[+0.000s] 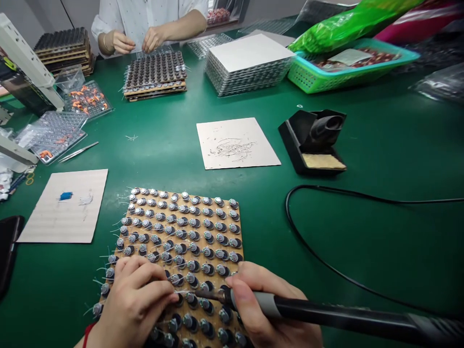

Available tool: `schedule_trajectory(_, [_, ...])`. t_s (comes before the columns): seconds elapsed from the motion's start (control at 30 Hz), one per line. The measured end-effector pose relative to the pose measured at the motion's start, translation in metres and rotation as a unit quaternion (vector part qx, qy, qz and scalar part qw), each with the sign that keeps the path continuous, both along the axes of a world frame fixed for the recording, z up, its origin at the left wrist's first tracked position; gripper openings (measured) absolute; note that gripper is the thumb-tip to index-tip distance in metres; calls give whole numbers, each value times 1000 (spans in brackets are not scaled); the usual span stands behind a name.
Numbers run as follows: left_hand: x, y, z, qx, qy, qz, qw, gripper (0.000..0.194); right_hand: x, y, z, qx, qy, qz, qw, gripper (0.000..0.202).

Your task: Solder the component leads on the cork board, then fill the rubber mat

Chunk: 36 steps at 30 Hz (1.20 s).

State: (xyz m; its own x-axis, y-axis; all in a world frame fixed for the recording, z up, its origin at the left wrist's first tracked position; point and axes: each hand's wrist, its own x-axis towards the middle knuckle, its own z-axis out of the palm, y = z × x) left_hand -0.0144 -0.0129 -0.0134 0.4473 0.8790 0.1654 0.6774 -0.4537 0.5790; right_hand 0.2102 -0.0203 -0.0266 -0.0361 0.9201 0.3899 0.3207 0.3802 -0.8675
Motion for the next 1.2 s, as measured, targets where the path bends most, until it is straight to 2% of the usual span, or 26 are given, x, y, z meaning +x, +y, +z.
schedule_trajectory(0.87, [1, 3, 4, 18, 2, -12, 1000, 19, -1, 0, -1, -22, 0, 20, 1000, 18])
schedule_trajectory(1.2, [-1, 1, 1, 13, 15, -12, 1000, 23, -1, 1, -1, 0, 9, 6, 1000, 18])
